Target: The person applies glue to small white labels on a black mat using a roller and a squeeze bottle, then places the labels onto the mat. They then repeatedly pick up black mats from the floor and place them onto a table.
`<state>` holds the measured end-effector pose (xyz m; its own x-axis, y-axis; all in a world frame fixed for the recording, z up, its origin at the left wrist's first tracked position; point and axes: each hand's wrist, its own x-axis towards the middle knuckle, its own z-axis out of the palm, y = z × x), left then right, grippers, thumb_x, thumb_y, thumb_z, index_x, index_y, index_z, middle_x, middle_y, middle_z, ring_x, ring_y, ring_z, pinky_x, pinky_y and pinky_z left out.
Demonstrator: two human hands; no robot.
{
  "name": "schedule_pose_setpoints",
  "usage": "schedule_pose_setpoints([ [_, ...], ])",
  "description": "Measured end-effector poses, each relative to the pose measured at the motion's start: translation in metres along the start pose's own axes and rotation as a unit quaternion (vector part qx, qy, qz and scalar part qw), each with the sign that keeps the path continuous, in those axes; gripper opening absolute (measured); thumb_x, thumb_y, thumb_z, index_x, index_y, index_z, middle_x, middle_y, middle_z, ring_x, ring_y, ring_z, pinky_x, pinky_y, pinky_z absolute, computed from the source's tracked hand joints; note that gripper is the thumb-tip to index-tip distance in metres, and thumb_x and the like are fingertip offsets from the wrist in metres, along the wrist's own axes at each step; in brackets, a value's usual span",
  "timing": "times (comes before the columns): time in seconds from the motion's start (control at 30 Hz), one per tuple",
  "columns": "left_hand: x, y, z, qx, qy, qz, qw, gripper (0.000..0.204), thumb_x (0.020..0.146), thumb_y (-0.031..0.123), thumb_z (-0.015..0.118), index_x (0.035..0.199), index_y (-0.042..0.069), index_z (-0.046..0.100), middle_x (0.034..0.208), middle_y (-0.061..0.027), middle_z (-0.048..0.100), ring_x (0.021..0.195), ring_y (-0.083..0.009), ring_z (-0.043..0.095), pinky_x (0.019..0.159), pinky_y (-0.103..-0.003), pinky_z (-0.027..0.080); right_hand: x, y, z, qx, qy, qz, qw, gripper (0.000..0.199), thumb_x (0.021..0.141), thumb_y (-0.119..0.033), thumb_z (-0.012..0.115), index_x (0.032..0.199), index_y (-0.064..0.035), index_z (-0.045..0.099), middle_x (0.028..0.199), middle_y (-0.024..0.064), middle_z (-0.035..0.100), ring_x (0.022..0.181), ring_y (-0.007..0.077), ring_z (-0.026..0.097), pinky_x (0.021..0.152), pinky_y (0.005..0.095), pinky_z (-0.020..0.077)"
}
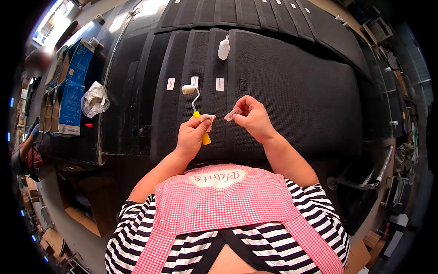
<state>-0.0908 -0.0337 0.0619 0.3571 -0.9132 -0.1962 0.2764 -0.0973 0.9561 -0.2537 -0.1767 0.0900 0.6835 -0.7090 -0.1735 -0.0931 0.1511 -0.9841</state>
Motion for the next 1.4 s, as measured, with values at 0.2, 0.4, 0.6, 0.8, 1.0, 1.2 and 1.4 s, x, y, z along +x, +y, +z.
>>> schedule_pose_setpoints([
  [0.2, 0.003, -0.003, -0.001, 0.149, -0.001, 0.103, 0.983, 0.019, 0.092, 0.013, 0.062, 0.102, -0.002, 0.069, 0.088, -0.0016, 0.056, 0.077, -0.0097, 0.052, 0.073, -0.024, 0.042, 0.006, -0.005, -0.025, -0.099, -0.005, 0.031, 0.995, 0.01, 0.082, 0.001, 0.059, 0.09, -0.0002, 0.065, 0.08, 0.0041, 0.064, 0.071, 0.009, 0.057, 0.065, 0.0231, 0.0472],
  [0.4, 0.006, -0.015, -0.016, 0.266, 0.024, 0.179, 0.947, 0.015, 0.088, 0.012, 0.066, 0.097, 0.002, 0.071, 0.09, -0.0047, 0.057, 0.075, -0.0135, 0.054, 0.066, -0.025, 0.043, 0.031, 0.009, -0.058, -0.226, 0.029, -0.015, 0.974, 0.013, 0.083, -0.004, 0.061, 0.093, -0.0004, 0.068, 0.083, 0.0063, 0.065, 0.075, 0.014, 0.06, 0.07, 0.0277, 0.0492],
  [0.6, 0.007, -0.037, -0.03, 0.274, 0.042, 0.214, 0.937, 0.013, 0.085, 0.013, 0.068, 0.095, 0.005, 0.072, 0.087, -0.0064, 0.058, 0.075, -0.0178, 0.056, 0.066, -0.027, 0.044, 0.072, 0.017, -0.071, -0.327, 0.047, -0.036, 0.943, 0.002, 0.078, -0.006, 0.066, 0.077, -0.0044, 0.066, 0.087, 0.0059, 0.062, 0.08, 0.019, 0.061, 0.073, 0.0317, 0.0493],
  [0.8, 0.01, -0.036, -0.029, 0.284, 0.034, 0.22, 0.933, 0.012, 0.085, 0.013, 0.068, 0.095, 0.007, 0.072, 0.087, -0.0066, 0.058, 0.074, -0.018, 0.055, 0.065, -0.028, 0.044, 0.095, 0.018, -0.069, -0.42, 0.066, -0.064, 0.903, 0.006, 0.078, -0.012, 0.068, 0.075, -0.0068, 0.066, 0.094, 0.0046, 0.057, 0.086, 0.0225, 0.06, 0.077, 0.0349, 0.0497],
  [1.0, 0.01, -0.034, -0.028, 0.308, 0.027, 0.234, 0.922, 0.011, 0.086, 0.01, 0.066, 0.094, 0.003, 0.071, 0.089, -0.0065, 0.057, 0.073, -0.0146, 0.054, 0.064, -0.026, 0.043, 0.101, 0.014, -0.066, -0.434, 0.077, -0.033, 0.897, 0.005, 0.078, -0.013, 0.068, 0.076, -0.0082, 0.067, 0.095, 0.0041, 0.057, 0.087, 0.0229, 0.061, 0.077, 0.0354, 0.0501],
  [1.2, 0.01, -0.034, -0.028, 0.308, 0.03, 0.231, 0.922, 0.011, 0.086, 0.01, 0.067, 0.094, 0.003, 0.071, 0.089, -0.0067, 0.057, 0.074, -0.0151, 0.054, 0.064, -0.026, 0.042, 0.108, 0.017, -0.069, -0.431, 0.09, -0.051, 0.896, 0.008, 0.076, -0.012, 0.071, 0.075, -0.0059, 0.067, 0.09, 0.0045, 0.057, 0.083, 0.0215, 0.059, 0.076, 0.033, 0.0492],
  [1.4, 0.01, -0.033, -0.028, 0.305, 0.028, 0.227, 0.924, 0.011, 0.086, 0.01, 0.067, 0.093, 0.003, 0.071, 0.089, -0.0067, 0.057, 0.074, -0.0151, 0.054, 0.065, -0.026, 0.042, 0.11, 0.014, -0.068, -0.451, 0.086, -0.033, 0.888, 0.007, 0.079, -0.014, 0.068, 0.075, -0.0085, 0.067, 0.098, 0.0045, 0.057, 0.089, 0.0241, 0.062, 0.079, 0.0365, 0.0507],
])
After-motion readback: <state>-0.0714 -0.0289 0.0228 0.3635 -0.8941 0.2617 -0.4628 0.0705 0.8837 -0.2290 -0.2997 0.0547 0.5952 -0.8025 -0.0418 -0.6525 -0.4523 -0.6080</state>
